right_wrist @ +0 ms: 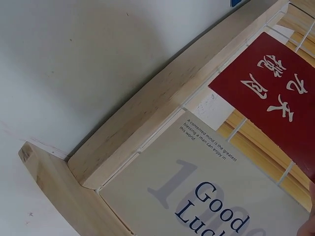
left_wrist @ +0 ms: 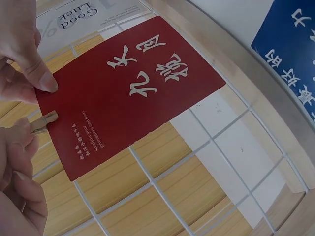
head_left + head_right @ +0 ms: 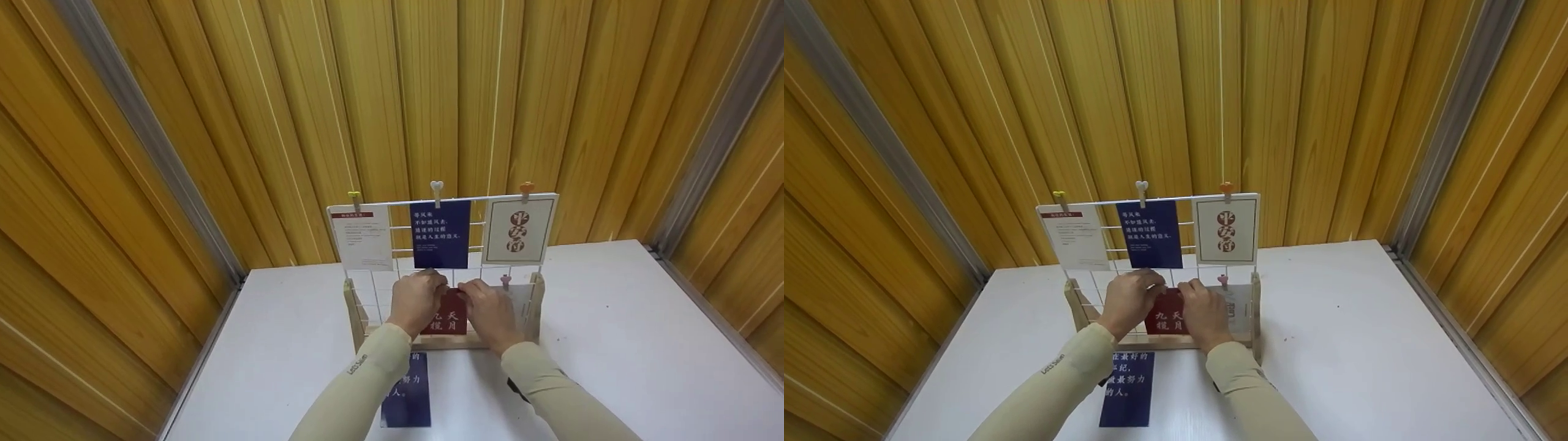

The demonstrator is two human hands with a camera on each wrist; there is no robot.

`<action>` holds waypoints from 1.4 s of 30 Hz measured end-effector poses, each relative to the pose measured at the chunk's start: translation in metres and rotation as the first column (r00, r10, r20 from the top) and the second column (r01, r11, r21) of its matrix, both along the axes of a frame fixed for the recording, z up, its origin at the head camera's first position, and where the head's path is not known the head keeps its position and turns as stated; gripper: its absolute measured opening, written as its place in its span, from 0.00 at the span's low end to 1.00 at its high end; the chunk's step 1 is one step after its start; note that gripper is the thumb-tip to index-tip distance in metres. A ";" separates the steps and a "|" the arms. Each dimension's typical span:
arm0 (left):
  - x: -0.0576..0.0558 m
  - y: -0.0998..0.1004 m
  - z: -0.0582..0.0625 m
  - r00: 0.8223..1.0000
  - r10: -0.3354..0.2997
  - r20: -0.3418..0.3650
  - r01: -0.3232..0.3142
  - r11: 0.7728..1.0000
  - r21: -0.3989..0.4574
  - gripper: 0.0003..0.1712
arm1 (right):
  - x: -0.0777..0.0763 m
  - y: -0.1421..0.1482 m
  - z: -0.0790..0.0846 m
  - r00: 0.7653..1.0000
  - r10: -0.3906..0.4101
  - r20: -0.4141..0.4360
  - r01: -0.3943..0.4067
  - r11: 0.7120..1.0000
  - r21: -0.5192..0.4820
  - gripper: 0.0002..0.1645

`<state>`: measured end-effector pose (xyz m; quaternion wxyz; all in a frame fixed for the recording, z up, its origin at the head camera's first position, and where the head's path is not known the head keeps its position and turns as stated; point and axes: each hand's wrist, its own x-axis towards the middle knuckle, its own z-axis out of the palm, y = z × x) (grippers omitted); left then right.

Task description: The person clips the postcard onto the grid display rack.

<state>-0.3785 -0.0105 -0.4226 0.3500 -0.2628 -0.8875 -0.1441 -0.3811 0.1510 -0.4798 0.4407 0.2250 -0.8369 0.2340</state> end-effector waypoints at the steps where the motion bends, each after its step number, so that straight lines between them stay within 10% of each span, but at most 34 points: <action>1: 0.001 0.000 -0.001 1.000 0.009 0.006 -0.009 1.000 0.002 0.02 | 0.000 -0.001 -0.001 1.000 0.000 0.004 0.000 1.000 0.001 0.09; 32: 0.027 -0.020 -0.019 0.996 0.072 0.055 -0.074 0.997 0.032 0.04 | 0.006 -0.003 0.001 0.992 0.040 0.122 -0.045 0.998 0.039 0.11; 42: 0.036 -0.055 -0.021 0.992 0.082 0.093 -0.090 0.993 0.077 0.08 | 0.008 -0.001 0.002 0.998 0.037 -0.053 -0.037 0.999 0.007 0.09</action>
